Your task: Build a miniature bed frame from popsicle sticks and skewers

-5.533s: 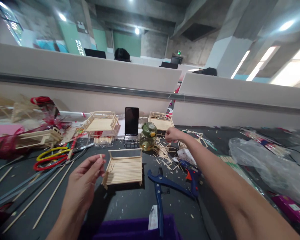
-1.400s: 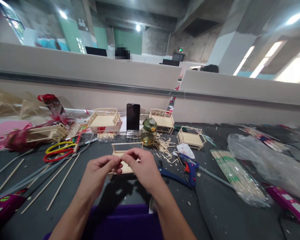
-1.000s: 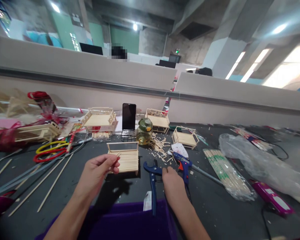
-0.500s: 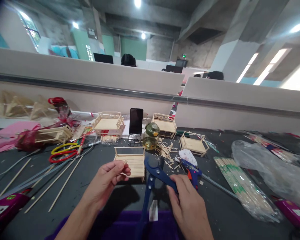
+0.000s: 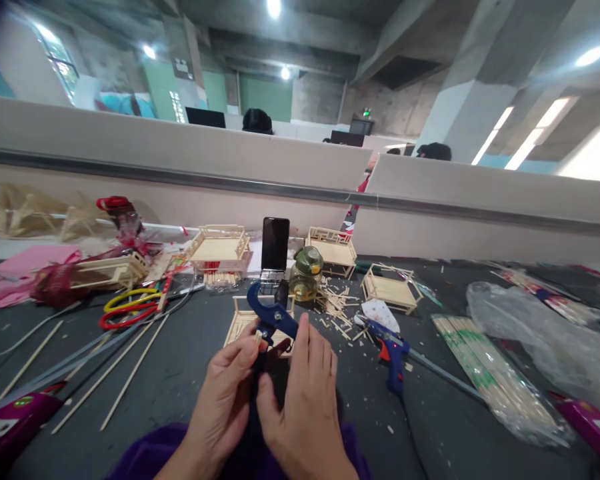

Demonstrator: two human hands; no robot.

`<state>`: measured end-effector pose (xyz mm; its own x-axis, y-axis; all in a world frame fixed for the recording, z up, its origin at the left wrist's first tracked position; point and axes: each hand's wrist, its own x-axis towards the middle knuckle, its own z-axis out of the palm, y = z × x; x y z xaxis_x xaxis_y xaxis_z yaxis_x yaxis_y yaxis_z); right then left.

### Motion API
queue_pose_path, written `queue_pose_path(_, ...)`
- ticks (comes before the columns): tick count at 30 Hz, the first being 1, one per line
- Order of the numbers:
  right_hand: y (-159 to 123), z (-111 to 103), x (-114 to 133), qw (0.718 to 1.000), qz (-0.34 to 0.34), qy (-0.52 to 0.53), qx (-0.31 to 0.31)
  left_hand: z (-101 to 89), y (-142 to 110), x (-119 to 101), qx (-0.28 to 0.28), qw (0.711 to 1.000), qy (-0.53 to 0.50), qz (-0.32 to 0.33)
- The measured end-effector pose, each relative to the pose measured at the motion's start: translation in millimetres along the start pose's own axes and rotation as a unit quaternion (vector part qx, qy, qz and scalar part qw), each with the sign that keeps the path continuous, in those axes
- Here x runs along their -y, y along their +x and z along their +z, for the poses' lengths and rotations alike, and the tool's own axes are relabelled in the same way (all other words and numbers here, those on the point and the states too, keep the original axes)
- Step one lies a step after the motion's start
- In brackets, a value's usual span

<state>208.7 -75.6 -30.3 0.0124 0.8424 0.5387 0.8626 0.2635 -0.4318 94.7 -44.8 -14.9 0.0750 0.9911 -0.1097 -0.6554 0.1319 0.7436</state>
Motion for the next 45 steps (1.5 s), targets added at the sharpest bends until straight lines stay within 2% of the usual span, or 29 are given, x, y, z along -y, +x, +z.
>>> queue_pose_path(6,-9,5,4,0.989,0.102,0.098,0.032,4.4,-9,5,0.074,0.997,0.031,-0.009)
queue_pose_path(10,-21,1,-11,0.978,0.143,0.147,0.023,0.9,-7,2,0.098,0.991,0.093,-0.005)
queue_pose_path(13,-32,-14,-32,0.987,0.102,0.126,0.009,-4.9,-1,-4,0.098,0.983,0.155,-0.028)
queue_pose_path(16,-33,-32,-48,0.997,0.014,0.081,0.013,-10.0,4,-12,0.144,0.969,0.193,-0.061)
queue_pose_path(18,-30,-41,-53,0.998,-0.039,0.053,0.021,-12.1,7,-18,0.174,0.962,0.198,-0.066)
queue_pose_path(21,-25,-44,-54,0.996,-0.076,0.032,0.044,-13.7,9,-23,0.201,0.954,0.211,-0.069)
queue_pose_path(24,-23,-42,-52,0.994,-0.089,0.035,0.059,-14.8,10,-24,0.215,0.946,0.231,-0.07)
queue_pose_path(31,-21,-38,-45,0.992,-0.1,0.05,0.054,-19.0,11,-20,0.229,0.94,0.243,-0.068)
queue_pose_path(40,-21,-36,-43,0.992,-0.095,0.069,0.048,-16.4,9,-23,0.214,0.942,0.249,-0.074)
queue_pose_path(45,-28,-35,-46,0.991,-0.068,0.091,0.064,-12.6,4,-19,0.199,0.941,0.262,-0.082)
